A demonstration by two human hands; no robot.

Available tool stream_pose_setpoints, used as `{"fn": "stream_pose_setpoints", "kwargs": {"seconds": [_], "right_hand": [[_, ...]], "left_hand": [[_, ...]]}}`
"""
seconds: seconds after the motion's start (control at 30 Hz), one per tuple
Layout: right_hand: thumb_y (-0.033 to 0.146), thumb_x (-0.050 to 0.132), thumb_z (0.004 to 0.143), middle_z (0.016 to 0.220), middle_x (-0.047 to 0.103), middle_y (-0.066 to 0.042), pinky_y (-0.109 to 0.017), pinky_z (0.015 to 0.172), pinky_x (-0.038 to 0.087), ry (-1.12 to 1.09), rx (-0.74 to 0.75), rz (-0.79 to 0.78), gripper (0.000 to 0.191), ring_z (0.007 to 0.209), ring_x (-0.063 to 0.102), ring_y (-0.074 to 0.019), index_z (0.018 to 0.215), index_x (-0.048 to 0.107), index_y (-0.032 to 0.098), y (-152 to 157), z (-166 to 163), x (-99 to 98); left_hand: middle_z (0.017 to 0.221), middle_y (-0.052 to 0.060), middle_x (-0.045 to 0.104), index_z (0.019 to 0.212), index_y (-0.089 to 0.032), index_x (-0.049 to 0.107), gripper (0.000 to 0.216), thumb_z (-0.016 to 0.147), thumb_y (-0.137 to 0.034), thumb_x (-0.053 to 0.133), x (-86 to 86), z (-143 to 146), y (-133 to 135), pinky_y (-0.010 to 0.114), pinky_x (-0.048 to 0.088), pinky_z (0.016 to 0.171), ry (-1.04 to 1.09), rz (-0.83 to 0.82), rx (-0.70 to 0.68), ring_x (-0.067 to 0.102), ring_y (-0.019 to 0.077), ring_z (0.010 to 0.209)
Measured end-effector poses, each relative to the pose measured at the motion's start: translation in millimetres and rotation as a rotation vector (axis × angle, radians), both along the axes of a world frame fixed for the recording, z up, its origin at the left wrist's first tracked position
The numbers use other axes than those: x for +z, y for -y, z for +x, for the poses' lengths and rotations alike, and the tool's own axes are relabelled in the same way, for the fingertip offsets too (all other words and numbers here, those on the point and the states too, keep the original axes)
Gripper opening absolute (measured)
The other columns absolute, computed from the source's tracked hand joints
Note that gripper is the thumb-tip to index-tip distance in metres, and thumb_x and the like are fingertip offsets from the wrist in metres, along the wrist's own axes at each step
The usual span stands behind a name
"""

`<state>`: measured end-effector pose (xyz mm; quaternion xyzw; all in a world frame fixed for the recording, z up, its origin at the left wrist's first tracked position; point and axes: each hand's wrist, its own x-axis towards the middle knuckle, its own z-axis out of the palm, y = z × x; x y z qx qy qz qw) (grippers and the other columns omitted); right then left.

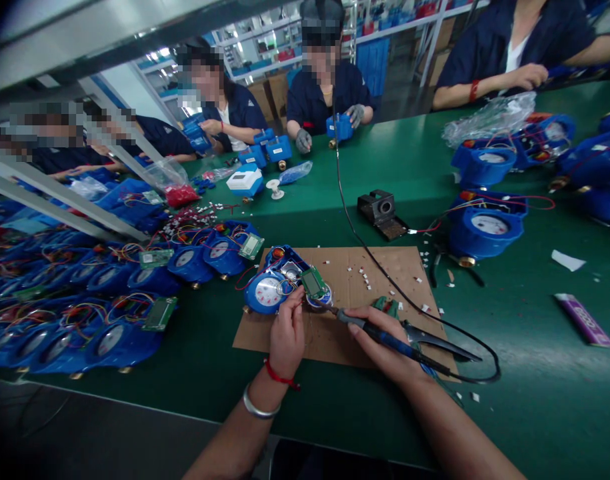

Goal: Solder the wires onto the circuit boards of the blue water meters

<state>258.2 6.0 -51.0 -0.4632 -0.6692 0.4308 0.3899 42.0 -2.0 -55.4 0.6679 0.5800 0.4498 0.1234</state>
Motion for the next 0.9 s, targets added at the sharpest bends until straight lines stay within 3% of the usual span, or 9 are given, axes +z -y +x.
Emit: {"fn": "stream_pose_setpoints", "kwargs": {"seconds": [0.27,0.9], "right_hand": [[0.036,0.060,0.090,0.092,0.070,-0.007,-0.030,0.070,0.055,-0.152,-0.018,-0.062,0.024,0.079,0.066,-0.0188,0.109,0.064,0.022,0.4,1.5,-6.1],[0.037,0.060,0.089,0.091,0.069,-0.005,-0.031,0.071,0.054,-0.097,-0.023,-0.097,0.024,0.079,0.066,-0.0191,0.109,0.065,0.024,0.3,0.4,-3.9]], "left_hand": [[0.130,0.019,0.059,0.111,-0.016,0.050,0.019,0.098,-0.016,0.035,1.9,0.2,0.3,0.040,0.052,0.097,-0.004,-0.007,0.004,0.056,0.0213,0.123],[0.132,0.019,0.058,0.112,-0.017,0.049,0.020,0.098,-0.017,0.035,0.9,-0.4,0.7,0.041,0.052,0.097,0.009,-0.016,-0.011,0.055,0.0219,0.125]]}}
